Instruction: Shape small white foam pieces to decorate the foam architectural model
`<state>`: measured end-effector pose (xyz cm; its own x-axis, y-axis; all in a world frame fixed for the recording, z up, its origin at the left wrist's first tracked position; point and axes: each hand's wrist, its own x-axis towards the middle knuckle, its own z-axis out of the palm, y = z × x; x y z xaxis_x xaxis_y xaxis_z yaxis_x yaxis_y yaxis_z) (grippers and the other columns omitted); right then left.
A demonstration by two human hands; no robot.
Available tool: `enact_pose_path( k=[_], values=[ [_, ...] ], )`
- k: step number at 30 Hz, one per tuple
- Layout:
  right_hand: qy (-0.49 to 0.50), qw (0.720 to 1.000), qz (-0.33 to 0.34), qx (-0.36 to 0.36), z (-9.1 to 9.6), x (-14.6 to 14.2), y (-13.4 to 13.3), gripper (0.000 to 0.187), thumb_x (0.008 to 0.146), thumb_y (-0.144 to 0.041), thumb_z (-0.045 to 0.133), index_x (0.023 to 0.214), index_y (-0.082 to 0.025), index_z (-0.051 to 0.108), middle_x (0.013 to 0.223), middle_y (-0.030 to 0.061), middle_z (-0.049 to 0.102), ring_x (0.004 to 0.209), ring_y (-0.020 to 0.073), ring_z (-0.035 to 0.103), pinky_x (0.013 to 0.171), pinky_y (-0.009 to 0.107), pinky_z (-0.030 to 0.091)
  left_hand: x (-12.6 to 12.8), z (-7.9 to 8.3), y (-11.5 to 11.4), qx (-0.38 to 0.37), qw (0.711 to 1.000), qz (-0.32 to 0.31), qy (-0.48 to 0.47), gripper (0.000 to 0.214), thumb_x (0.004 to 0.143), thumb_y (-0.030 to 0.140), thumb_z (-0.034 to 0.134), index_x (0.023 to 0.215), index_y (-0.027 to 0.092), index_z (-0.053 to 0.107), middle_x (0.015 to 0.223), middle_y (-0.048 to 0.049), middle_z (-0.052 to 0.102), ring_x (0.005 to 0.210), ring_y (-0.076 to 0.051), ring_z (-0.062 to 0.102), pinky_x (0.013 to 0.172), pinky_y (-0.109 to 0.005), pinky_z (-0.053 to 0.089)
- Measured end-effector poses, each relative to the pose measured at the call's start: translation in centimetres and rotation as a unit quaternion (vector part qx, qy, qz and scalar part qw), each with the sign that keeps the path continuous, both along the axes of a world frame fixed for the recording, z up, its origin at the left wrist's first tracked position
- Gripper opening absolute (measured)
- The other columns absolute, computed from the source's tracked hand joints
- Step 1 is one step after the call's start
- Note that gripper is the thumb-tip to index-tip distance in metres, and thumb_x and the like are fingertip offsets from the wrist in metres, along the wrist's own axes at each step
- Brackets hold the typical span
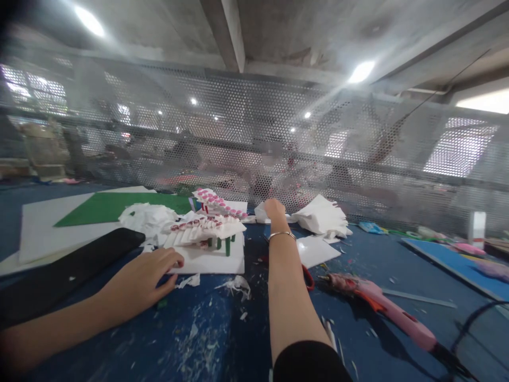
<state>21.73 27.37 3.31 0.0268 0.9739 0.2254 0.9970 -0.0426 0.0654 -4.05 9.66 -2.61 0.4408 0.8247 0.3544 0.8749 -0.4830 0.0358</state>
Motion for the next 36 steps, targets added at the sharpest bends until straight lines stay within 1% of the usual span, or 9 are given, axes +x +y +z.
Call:
enact_pose_path(
  k=[9, 18, 21, 25, 28, 30, 31, 34, 36],
  values=[
    [0.008, 0.995, -0.022, 0.095, 3.3, -0.3, -2.2, 0.029, 0.083, -0.029, 0.047, 0.108, -0.015, 0.049, 0.108, 0.0072, 0.052, 0.091, 0.0165, 0.054, 0.076, 0.036, 0.046, 0.1, 0.3, -0.4, 0.004, 1.0, 0.0, 0.023, 0.021, 0.074, 0.02, 0.034, 0.081, 0.016, 0.053, 0.08, -0.0066, 0.06, 0.075, -0.02, 0.055, 0.066, -0.031, 0.039],
    [0.009, 0.979, 0.03, 0.199, 6.3, -0.1, -8.0, 0.025, 0.085, -0.029, 0.041, 0.103, -0.015, 0.052, 0.101, 0.0071, 0.056, 0.088, 0.0166, 0.055, 0.074, 0.035, 0.045, 0.9, 2.3, -1.6, 0.04, 0.997, -0.015, 0.063, 0.033, 0.079, 0.029, 0.031, 0.092, 0.011, 0.055, 0.088, -0.0134, 0.06, 0.083, -0.028, 0.055, 0.073, -0.039, 0.04],
    [0.008, 0.967, 0.075, 0.244, 7.2, -0.6, -10.9, 0.031, 0.089, -0.025, 0.027, 0.1, -0.015, 0.055, 0.094, 0.0115, 0.06, 0.087, 0.0208, 0.055, 0.069, 0.032, 0.041, 1.2, 3.6, -2.3, 0.116, 0.992, -0.035, 0.029, 0.035, 0.08, 0.034, 0.033, 0.098, 0.01, 0.052, 0.096, -0.0145, 0.057, 0.092, -0.027, 0.051, 0.08, -0.037, 0.038],
    [-0.008, 0.947, 0.19, 0.26, 7.2, -2.5, -15.7, 0.029, 0.088, -0.026, 0.03, 0.096, -0.016, 0.056, 0.095, 0.0077, 0.061, 0.085, 0.0182, 0.054, 0.067, 0.026, 0.036, 2.0, 5.8, -3.3, 0.224, 0.969, -0.084, -0.057, 0.048, 0.079, 0.041, 0.039, 0.117, 0.011, 0.037, 0.119, -0.0152, 0.043, 0.114, -0.026, 0.036, 0.096, -0.035, 0.027],
    [-0.025, 0.922, 0.312, 0.228, 6.7, -4.0, -19.9, 0.023, 0.085, -0.028, 0.038, 0.088, -0.018, 0.059, 0.085, 0.0013, 0.062, 0.079, 0.0121, 0.052, 0.065, 0.021, 0.033, 3.0, 7.4, -4.0, 0.236, 0.958, -0.14, -0.08, 0.084, 0.065, 0.054, 0.055, 0.129, 0.013, 0.019, 0.136, -0.0154, 0.021, 0.125, -0.029, 0.017, 0.102, -0.041, 0.014],
    [-0.011, 0.887, 0.406, 0.219, 6.4, -4.4, -22.5, 0.025, 0.085, -0.027, 0.037, 0.088, -0.015, 0.059, 0.078, 0.0019, 0.061, 0.069, 0.0102, 0.05, 0.063, 0.021, 0.032, 3.5, 8.2, -4.4, 0.204, 0.962, -0.16, -0.088, 0.093, 0.059, 0.056, 0.058, 0.13, 0.012, 0.019, 0.136, -0.0166, 0.022, 0.124, -0.033, 0.016, 0.101, -0.049, 0.008],
    [0.002, 0.877, 0.427, 0.219, 6.3, -4.4, -23.5, 0.023, 0.085, -0.027, 0.039, 0.089, -0.015, 0.059, 0.075, 0.0011, 0.06, 0.066, 0.0091, 0.049, 0.062, 0.021, 0.032, 3.6, 8.5, -4.7, 0.162, 0.968, -0.171, -0.088, 0.084, 0.062, 0.054, 0.057, 0.128, 0.013, 0.025, 0.132, -0.0149, 0.031, 0.121, -0.033, 0.024, 0.099, -0.049, 0.013],
    [0.085, 0.867, 0.432, 0.234, 6.0, -3.4, -25.2, 0.022, 0.08, -0.027, 0.045, 0.072, -0.012, 0.058, 0.062, -0.0001, 0.054, 0.058, 0.0078, 0.044, 0.058, 0.021, 0.031, 3.5, 9.0, -5.5, 0.018, 0.969, -0.215, -0.12, 0.045, 0.077, 0.045, 0.04, 0.104, 0.012, 0.053, 0.098, -0.0079, 0.06, 0.09, -0.023, 0.053, 0.08, -0.035, 0.039],
    [0.163, 0.868, 0.41, 0.226, 5.6, -2.1, -25.3, 0.021, 0.078, -0.029, 0.047, 0.068, -0.013, 0.056, 0.059, -0.0004, 0.052, 0.056, 0.0078, 0.045, 0.055, 0.021, 0.033, 3.1, 8.8, -5.7, -0.013, 0.968, -0.2, -0.149, 0.039, 0.079, 0.04, 0.035, 0.094, 0.012, 0.057, 0.085, -0.0063, 0.063, 0.077, -0.02, 0.056, 0.066, -0.029, 0.042]
  ],
)
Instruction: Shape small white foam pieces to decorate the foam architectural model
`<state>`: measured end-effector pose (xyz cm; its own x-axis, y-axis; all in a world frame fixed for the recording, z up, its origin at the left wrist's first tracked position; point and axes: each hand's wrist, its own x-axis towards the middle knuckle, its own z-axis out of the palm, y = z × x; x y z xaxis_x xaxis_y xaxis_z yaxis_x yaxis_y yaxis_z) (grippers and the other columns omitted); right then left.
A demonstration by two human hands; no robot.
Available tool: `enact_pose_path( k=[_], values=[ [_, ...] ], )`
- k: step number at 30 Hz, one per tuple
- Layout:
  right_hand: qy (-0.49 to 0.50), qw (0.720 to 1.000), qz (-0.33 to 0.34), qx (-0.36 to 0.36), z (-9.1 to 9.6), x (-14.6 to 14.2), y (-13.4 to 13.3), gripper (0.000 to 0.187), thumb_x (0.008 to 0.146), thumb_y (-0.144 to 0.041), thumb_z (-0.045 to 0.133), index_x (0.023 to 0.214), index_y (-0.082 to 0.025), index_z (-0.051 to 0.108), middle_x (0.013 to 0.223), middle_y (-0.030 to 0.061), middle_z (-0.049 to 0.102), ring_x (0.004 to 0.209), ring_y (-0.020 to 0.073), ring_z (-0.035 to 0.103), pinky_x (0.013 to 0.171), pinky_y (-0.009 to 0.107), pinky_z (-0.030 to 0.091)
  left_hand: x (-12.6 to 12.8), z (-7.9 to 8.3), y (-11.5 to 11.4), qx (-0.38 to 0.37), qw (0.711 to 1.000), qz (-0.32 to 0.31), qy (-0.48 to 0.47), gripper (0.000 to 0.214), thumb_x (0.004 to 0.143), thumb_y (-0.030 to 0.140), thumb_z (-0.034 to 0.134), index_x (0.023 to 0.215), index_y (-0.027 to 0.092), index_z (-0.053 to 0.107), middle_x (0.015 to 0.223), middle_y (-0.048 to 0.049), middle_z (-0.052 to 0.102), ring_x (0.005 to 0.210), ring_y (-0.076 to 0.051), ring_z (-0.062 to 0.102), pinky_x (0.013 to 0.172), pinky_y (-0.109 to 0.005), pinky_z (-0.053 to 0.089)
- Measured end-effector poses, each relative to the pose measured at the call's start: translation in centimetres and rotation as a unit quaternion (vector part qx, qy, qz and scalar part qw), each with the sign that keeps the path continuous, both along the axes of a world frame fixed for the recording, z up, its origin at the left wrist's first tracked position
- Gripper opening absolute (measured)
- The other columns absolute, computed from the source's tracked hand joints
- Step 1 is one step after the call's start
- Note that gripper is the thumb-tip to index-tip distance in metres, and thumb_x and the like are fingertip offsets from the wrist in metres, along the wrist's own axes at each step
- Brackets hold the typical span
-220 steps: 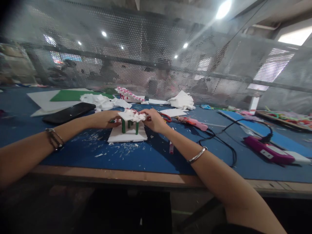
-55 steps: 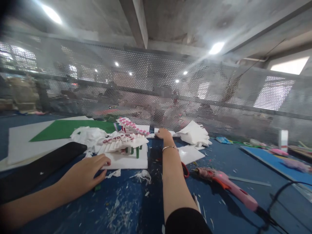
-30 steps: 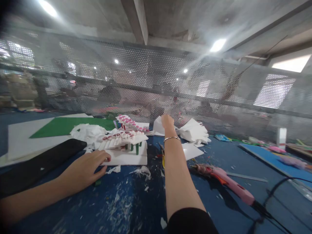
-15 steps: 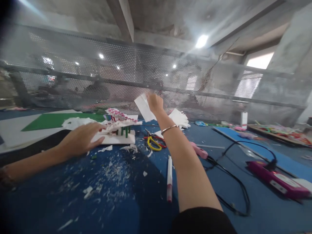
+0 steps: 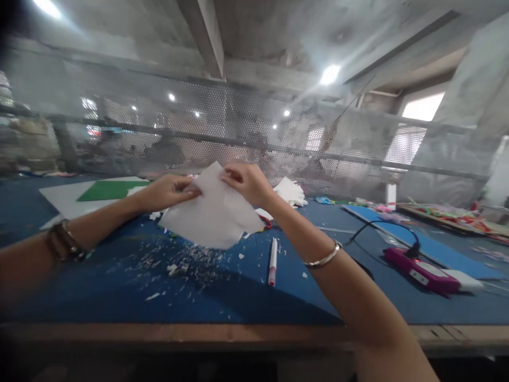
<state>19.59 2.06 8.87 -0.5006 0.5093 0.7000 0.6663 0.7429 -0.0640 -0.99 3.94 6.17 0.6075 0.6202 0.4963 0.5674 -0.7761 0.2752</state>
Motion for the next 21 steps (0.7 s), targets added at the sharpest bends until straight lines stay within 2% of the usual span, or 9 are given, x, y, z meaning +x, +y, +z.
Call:
enact_pose_path(
  k=[2, 6, 10, 14, 17, 19, 21],
  values=[
    [0.091, 0.991, -0.025, -0.096, -0.8, 1.4, 0.5, 0.019, 0.078, -0.029, 0.044, 0.076, -0.014, 0.055, 0.057, -0.0014, 0.055, 0.053, 0.0075, 0.05, 0.054, 0.02, 0.037, -0.6, -0.5, 0.1, 0.02, 0.998, 0.056, -0.005, 0.036, 0.077, 0.035, 0.034, 0.09, 0.011, 0.057, 0.078, -0.0067, 0.063, 0.071, -0.02, 0.055, 0.063, -0.028, 0.041],
    [0.102, 0.983, -0.083, -0.129, -2.9, 3.4, 1.7, 0.028, 0.078, -0.029, 0.039, 0.056, -0.015, 0.049, 0.041, -0.0028, 0.051, 0.037, 0.0063, 0.046, 0.045, 0.019, 0.035, -1.9, -1.7, 1.1, -0.039, 0.994, 0.101, -0.02, 0.033, 0.076, 0.032, 0.03, 0.083, 0.011, 0.054, 0.089, -0.0104, 0.061, 0.08, -0.022, 0.055, 0.067, -0.029, 0.042],
    [0.089, 0.979, -0.106, -0.149, -4.5, 3.6, 2.1, 0.035, 0.078, -0.032, 0.039, 0.046, -0.017, 0.042, 0.03, -0.0053, 0.042, 0.028, 0.0053, 0.038, 0.042, 0.019, 0.033, -2.7, -2.5, 1.7, -0.118, 0.986, 0.116, -0.022, 0.031, 0.075, 0.034, 0.03, 0.078, 0.012, 0.051, 0.09, -0.0111, 0.06, 0.081, -0.023, 0.054, 0.07, -0.03, 0.041],
    [0.085, 0.983, -0.094, -0.134, -4.7, 2.7, 1.6, 0.03, 0.079, -0.032, 0.037, 0.056, -0.016, 0.046, 0.043, -0.0019, 0.053, 0.038, 0.0073, 0.047, 0.045, 0.018, 0.035, -2.3, -2.9, 1.4, -0.151, 0.981, 0.12, -0.034, 0.028, 0.076, 0.033, 0.031, 0.075, 0.013, 0.051, 0.081, -0.0083, 0.06, 0.074, -0.02, 0.055, 0.064, -0.028, 0.042],
    [0.057, 0.989, -0.081, -0.111, -4.5, 2.0, 0.5, 0.024, 0.078, -0.03, 0.043, 0.06, -0.016, 0.049, 0.053, 0.0002, 0.058, 0.048, 0.0085, 0.051, 0.05, 0.019, 0.036, -1.7, -2.9, 0.7, -0.174, 0.977, 0.105, -0.068, 0.025, 0.076, 0.029, 0.032, 0.079, 0.014, 0.052, 0.081, -0.0062, 0.061, 0.07, -0.016, 0.056, 0.058, -0.024, 0.042],
    [-0.016, 0.993, -0.09, -0.07, -4.5, 1.7, -0.4, 0.022, 0.075, -0.029, 0.05, 0.057, -0.016, 0.052, 0.051, -0.0004, 0.057, 0.049, 0.0093, 0.05, 0.05, 0.02, 0.032, -1.5, -2.9, 0.3, -0.2, 0.972, 0.085, -0.091, 0.024, 0.076, 0.027, 0.035, 0.082, 0.014, 0.053, 0.082, -0.0063, 0.062, 0.067, -0.015, 0.056, 0.055, -0.022, 0.042],
    [-0.135, 0.984, -0.115, 0.016, -4.6, 1.5, -1.3, 0.027, 0.076, -0.032, 0.05, 0.054, -0.016, 0.053, 0.047, -0.0007, 0.054, 0.047, 0.0099, 0.047, 0.047, 0.022, 0.028, -1.4, -2.9, 0.0, -0.229, 0.969, 0.044, -0.084, 0.027, 0.077, 0.031, 0.038, 0.092, 0.014, 0.053, 0.087, -0.0074, 0.063, 0.067, -0.015, 0.057, 0.055, -0.022, 0.042]
  ],
)
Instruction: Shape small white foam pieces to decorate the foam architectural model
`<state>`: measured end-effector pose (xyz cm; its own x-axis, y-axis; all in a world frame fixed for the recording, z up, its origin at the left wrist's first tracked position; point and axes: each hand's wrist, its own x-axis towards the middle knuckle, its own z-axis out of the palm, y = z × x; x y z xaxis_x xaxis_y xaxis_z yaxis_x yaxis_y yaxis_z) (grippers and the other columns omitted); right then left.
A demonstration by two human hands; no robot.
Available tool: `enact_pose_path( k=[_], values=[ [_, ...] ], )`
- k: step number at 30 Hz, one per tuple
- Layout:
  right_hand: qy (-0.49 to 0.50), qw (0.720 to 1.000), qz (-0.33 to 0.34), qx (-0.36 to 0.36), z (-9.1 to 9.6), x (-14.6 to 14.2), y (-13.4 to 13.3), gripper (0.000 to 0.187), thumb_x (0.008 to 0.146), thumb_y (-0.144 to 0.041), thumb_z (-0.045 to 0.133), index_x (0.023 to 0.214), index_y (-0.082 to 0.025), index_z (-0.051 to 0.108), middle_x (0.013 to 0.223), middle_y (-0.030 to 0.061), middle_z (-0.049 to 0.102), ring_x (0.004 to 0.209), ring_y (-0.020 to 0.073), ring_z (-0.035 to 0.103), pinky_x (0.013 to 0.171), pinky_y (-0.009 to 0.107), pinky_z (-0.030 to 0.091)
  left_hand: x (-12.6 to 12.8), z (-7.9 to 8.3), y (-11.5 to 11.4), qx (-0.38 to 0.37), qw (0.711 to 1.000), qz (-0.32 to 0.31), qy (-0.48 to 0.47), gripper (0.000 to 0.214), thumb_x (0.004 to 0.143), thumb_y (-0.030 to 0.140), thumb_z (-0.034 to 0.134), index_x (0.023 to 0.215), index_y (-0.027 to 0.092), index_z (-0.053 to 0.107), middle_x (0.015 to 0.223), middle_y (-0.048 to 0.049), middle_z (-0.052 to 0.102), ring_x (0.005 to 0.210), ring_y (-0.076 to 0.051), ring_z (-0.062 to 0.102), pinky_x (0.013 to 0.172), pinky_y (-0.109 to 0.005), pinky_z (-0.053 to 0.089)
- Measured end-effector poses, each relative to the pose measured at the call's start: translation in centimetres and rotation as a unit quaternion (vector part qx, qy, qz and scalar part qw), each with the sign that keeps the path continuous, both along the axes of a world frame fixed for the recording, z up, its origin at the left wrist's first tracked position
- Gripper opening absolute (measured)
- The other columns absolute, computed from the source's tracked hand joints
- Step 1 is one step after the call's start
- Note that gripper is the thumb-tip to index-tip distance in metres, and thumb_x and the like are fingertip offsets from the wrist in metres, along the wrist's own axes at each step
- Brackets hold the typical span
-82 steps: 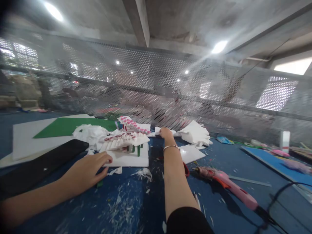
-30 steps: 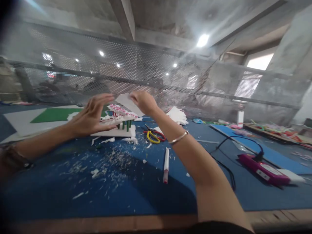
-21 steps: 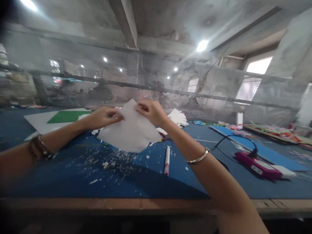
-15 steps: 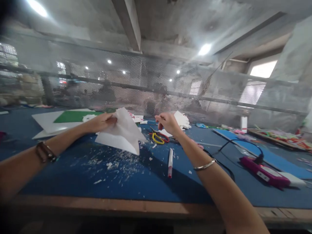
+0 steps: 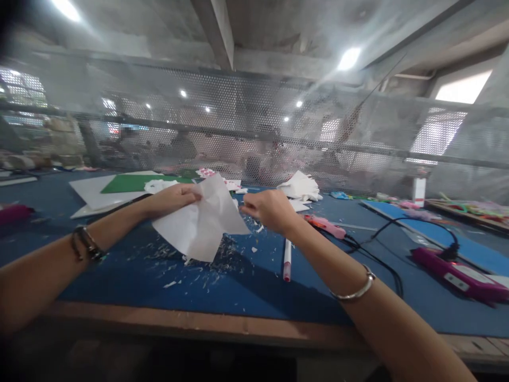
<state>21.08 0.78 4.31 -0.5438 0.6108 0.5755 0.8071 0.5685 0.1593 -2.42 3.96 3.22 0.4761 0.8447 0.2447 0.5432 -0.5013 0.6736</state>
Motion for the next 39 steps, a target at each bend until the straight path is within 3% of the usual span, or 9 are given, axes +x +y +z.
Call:
enact_pose_path(
  k=[3, 6, 10, 15, 21, 26, 30, 36, 39],
  values=[
    [-0.133, 0.98, 0.033, 0.143, -0.6, -0.6, -1.2, 0.039, 0.085, -0.033, 0.035, 0.057, -0.017, 0.057, 0.052, 0.0005, 0.057, 0.051, 0.0112, 0.048, 0.051, 0.024, 0.032, 0.0, -0.3, -0.1, -0.003, 0.996, -0.057, 0.063, 0.043, 0.077, 0.043, 0.043, 0.109, 0.016, 0.048, 0.098, -0.0108, 0.061, 0.079, -0.019, 0.058, 0.063, -0.026, 0.044],
    [-0.214, 0.933, 0.143, 0.253, -1.7, -1.8, -2.3, 0.031, 0.087, -0.035, 0.033, 0.093, -0.019, 0.058, 0.095, 0.0041, 0.062, 0.089, 0.0154, 0.051, 0.081, 0.031, 0.035, 0.5, -0.8, -0.1, 0.054, 0.985, -0.1, 0.129, 0.049, 0.071, 0.045, 0.052, 0.112, 0.018, 0.048, 0.11, -0.0114, 0.055, 0.097, -0.025, 0.052, 0.077, -0.032, 0.041],
    [-0.243, 0.924, 0.13, 0.266, -2.8, -3.3, -3.0, 0.039, 0.084, -0.034, 0.041, 0.118, -0.014, 0.042, 0.113, 0.0086, 0.053, 0.108, 0.0197, 0.039, 0.094, 0.037, 0.025, 1.5, -1.1, -0.8, 0.095, 0.948, -0.26, 0.159, 0.032, 0.072, 0.038, 0.051, 0.098, 0.019, 0.057, 0.105, -0.006, 0.058, 0.095, -0.021, 0.052, 0.085, -0.03, 0.036],
    [-0.203, 0.963, 0.057, 0.167, -2.5, -2.7, -2.5, 0.022, 0.085, -0.013, 0.036, 0.1, -0.012, 0.052, 0.069, 0.0031, 0.059, 0.066, 0.0137, 0.05, 0.066, 0.027, 0.037, 1.7, -1.4, -1.4, 0.109, 0.95, -0.195, 0.217, 0.056, 0.06, 0.031, 0.06, 0.111, 0.012, 0.044, 0.102, -0.0097, 0.057, 0.084, -0.021, 0.053, 0.073, -0.027, 0.04],
    [-0.154, 0.971, 0.078, 0.165, -2.6, -2.6, -1.9, 0.027, 0.086, -0.011, 0.026, 0.099, -0.01, 0.05, 0.08, 0.0082, 0.058, 0.072, 0.0159, 0.049, 0.06, 0.026, 0.036, 1.7, -1.6, -1.0, 0.221, 0.929, -0.12, 0.272, 0.021, 0.067, 0.01, 0.036, 0.076, 0.013, 0.055, 0.075, -0.0074, 0.06, 0.07, -0.017, 0.053, 0.063, -0.026, 0.039],
    [-0.1, 0.989, 0.078, 0.079, -2.8, -2.7, -1.8, 0.029, 0.082, -0.009, 0.023, 0.095, -0.012, 0.049, 0.083, 0.0091, 0.055, 0.074, 0.0166, 0.048, 0.053, 0.025, 0.034, 2.0, -1.2, -1.6, 0.293, 0.912, -0.016, 0.285, 0.036, 0.074, 0.01, 0.031, 0.101, 0.015, 0.053, 0.099, -0.0108, 0.059, 0.088, -0.021, 0.053, 0.067, -0.029, 0.039],
    [-0.004, 0.993, 0.105, 0.057, -2.6, -2.4, -1.9, 0.03, 0.075, -0.005, 0.024, 0.092, -0.013, 0.047, 0.084, 0.0088, 0.056, 0.076, 0.0145, 0.049, 0.06, 0.023, 0.038, 2.1, -1.1, -1.8, 0.326, 0.907, -0.008, 0.268, 0.03, 0.079, 0.017, 0.031, 0.095, 0.015, 0.057, 0.09, -0.01, 0.061, 0.08, -0.019, 0.055, 0.066, -0.028, 0.039],
    [-0.026, 0.999, 0.02, 0.036, -1.7, -2.2, -2.2, 0.037, 0.073, -0.043, 0.042, 0.097, -0.015, 0.048, 0.078, 0.007, 0.061, 0.068, 0.0173, 0.054, 0.054, 0.025, 0.033, 2.2, -0.4, -2.7, 0.348, 0.88, -0.035, 0.321, 0.047, 0.078, 0.047, 0.04, 0.107, 0.012, 0.051, 0.096, -0.0131, 0.059, 0.079, -0.024, 0.056, 0.055, -0.027, 0.039],
    [-0.125, 0.991, -0.053, -0.015, -1.7, -2.6, -2.0, 0.044, 0.076, -0.05, 0.041, 0.104, -0.017, 0.048, 0.071, 0.0063, 0.064, 0.059, 0.0181, 0.055, 0.046, 0.024, 0.025, 2.4, -0.1, -3.2, 0.332, 0.853, -0.029, 0.402, 0.04, 0.074, 0.038, 0.052, 0.104, 0.011, 0.053, 0.094, -0.0129, 0.06, 0.077, -0.025, 0.057, 0.054, -0.028, 0.039]
  ],
)
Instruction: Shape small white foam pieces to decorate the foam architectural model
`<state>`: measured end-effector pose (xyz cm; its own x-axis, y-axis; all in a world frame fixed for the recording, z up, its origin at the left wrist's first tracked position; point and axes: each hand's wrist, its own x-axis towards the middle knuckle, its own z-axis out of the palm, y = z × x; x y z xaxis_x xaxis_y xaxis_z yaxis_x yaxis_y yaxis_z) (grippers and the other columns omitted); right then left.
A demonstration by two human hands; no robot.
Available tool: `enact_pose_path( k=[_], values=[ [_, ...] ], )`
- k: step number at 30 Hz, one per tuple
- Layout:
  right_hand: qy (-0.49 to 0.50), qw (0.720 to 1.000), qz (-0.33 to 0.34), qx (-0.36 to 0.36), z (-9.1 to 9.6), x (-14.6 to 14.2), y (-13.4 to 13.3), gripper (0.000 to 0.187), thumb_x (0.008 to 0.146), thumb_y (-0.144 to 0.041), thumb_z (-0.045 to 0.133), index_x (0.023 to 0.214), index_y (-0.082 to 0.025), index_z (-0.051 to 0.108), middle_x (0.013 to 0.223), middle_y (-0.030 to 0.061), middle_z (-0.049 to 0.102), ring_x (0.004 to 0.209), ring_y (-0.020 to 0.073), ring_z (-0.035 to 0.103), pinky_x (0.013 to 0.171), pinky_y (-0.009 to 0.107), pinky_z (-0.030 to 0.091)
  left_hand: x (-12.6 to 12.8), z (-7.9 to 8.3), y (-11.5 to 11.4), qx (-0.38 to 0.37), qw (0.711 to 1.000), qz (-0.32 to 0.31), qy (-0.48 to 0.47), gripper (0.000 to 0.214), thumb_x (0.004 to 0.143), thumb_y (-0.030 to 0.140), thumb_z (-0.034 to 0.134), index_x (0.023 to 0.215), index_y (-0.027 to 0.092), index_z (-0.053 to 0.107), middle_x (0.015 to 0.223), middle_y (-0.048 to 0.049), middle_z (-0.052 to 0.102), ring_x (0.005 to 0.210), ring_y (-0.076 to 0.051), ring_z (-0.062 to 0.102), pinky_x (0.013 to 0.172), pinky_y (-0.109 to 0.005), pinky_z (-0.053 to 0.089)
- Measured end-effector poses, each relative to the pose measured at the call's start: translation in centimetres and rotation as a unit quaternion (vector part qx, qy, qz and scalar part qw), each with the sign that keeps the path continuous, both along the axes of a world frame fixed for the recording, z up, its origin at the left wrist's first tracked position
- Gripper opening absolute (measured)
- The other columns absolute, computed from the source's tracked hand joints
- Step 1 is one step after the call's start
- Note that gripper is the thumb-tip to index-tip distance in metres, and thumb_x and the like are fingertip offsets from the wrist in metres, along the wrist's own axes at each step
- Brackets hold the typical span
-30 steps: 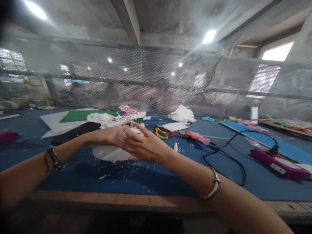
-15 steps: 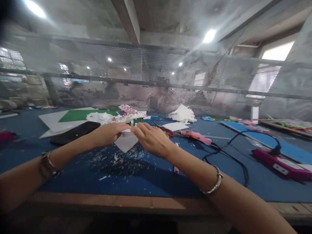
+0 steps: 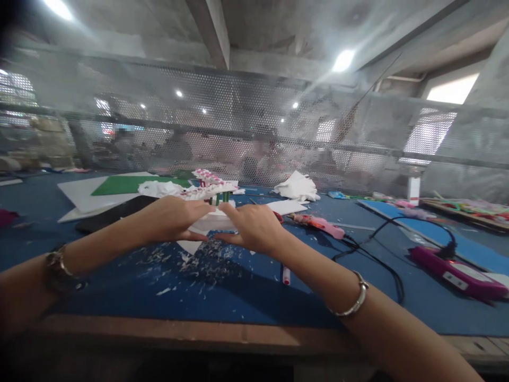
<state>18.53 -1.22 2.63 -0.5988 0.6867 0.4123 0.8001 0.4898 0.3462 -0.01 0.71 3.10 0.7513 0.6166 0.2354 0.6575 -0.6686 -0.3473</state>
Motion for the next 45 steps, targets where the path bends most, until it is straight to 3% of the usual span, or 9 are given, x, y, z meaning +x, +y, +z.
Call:
enact_pose_path(
  k=[4, 11, 20, 24, 27, 30, 35, 39, 45],
  values=[
    [-0.08, 0.995, -0.033, -0.056, -0.3, -0.5, 0.0, 0.02, 0.082, -0.024, 0.038, 0.084, -0.019, 0.058, 0.07, 0.0059, 0.065, 0.059, 0.0165, 0.057, 0.045, 0.025, 0.023, 0.0, -0.5, -0.2, -0.004, 0.998, 0.024, 0.055, 0.026, 0.077, 0.005, 0.037, 0.092, 0.01, 0.057, 0.102, -0.0147, 0.057, 0.074, -0.021, 0.058, 0.057, -0.028, 0.041],
    [-0.096, 0.995, 0.016, -0.033, 0.4, -1.8, -0.4, 0.022, 0.071, -0.001, 0.041, 0.082, -0.012, 0.057, 0.081, 0.012, 0.062, 0.077, 0.0198, 0.056, 0.06, 0.029, 0.035, -0.1, -0.7, -1.1, -0.021, 0.998, 0.035, -0.047, 0.03, 0.078, 0.002, 0.03, 0.097, 0.005, 0.053, 0.098, -0.0175, 0.057, 0.094, -0.025, 0.051, 0.077, -0.034, 0.041],
    [-0.051, 0.992, 0.074, -0.091, 0.3, -2.0, -1.2, 0.019, 0.076, -0.021, 0.04, 0.09, -0.014, 0.051, 0.075, 0.0078, 0.065, 0.062, 0.018, 0.058, 0.046, 0.026, 0.027, -1.4, -1.3, -1.6, -0.107, 0.993, 0.01, -0.058, 0.028, 0.077, 0.012, 0.032, 0.096, 0.012, 0.052, 0.095, -0.0133, 0.063, 0.084, -0.023, 0.058, 0.067, -0.029, 0.041],
    [-0.069, 0.987, 0.061, -0.131, -0.5, -1.9, -3.2, 0.057, 0.066, -0.061, 0.046, 0.099, -0.015, 0.05, 0.067, 0.008, 0.065, 0.054, 0.0231, 0.059, 0.041, 0.026, 0.026, -1.2, -1.6, -3.8, -0.123, 0.992, -0.004, -0.001, 0.046, 0.078, 0.051, 0.036, 0.098, 0.013, 0.052, 0.083, -0.0119, 0.065, 0.067, -0.025, 0.06, 0.051, -0.028, 0.038],
    [-0.111, 0.982, 0.028, -0.151, -1.0, -2.0, -3.7, 0.038, 0.075, -0.05, 0.045, 0.094, -0.018, 0.054, 0.066, 0.0072, 0.066, 0.053, 0.0222, 0.06, 0.042, 0.026, 0.03, -0.7, -2.0, -4.4, -0.129, 0.991, -0.004, 0.027, 0.042, 0.079, 0.049, 0.037, 0.094, 0.015, 0.056, 0.079, -0.0118, 0.067, 0.062, -0.024, 0.06, 0.047, -0.028, 0.036],
    [-0.091, 0.989, 0.026, -0.117, -1.2, -2.1, -3.4, 0.023, 0.081, -0.032, 0.043, 0.09, -0.017, 0.056, 0.078, 0.0085, 0.066, 0.068, 0.0213, 0.061, 0.053, 0.03, 0.04, -0.2, -2.0, -4.2, -0.177, 0.984, -0.004, -0.016, 0.04, 0.085, 0.031, 0.025, 0.073, 0.016, 0.06, 0.066, -0.0095, 0.066, 0.055, -0.02, 0.059, 0.05, -0.027, 0.038],
    [-0.07, 0.996, 0.051, 0.018, -1.6, -2.7, -3.4, 0.038, 0.08, -0.018, 0.043, 0.116, -0.004, 0.041, 0.098, 0.0158, 0.06, 0.087, 0.0232, 0.054, 0.072, 0.036, 0.042, 0.3, -1.4, -3.4, -0.359, 0.914, -0.052, -0.182, 0.045, 0.085, 0.027, 0.02, 0.058, 0.016, 0.055, 0.059, -0.0033, 0.063, 0.054, -0.011, 0.057, 0.057, -0.02, 0.042],
    [-0.086, 0.996, 0.013, 0.006, -2.1, -3.4, -3.5, 0.036, 0.081, -0.005, 0.031, 0.116, -0.005, 0.041, 0.089, 0.0145, 0.062, 0.074, 0.0192, 0.057, 0.054, 0.029, 0.04, 0.1, -1.4, -3.0, -0.282, 0.941, -0.05, -0.18, 0.026, 0.075, 0.014, 0.031, 0.071, 0.014, 0.056, 0.076, -0.0057, 0.065, 0.067, -0.013, 0.057, 0.063, -0.02, 0.041],
    [-0.039, 0.999, 0.014, -0.035, -1.5, -3.5, -3.5, 0.025, 0.08, -0.015, 0.036, 0.102, -0.01, 0.048, 0.082, 0.0111, 0.063, 0.068, 0.0189, 0.056, 0.045, 0.029, 0.03, -0.4, -1.1, -3.1, -0.232, 0.96, -0.034, -0.152, 0.028, 0.079, 0.024, 0.03, 0.083, 0.015, 0.056, 0.084, -0.0077, 0.064, 0.069, -0.016, 0.056, 0.06, -0.024, 0.038]
  ],
)
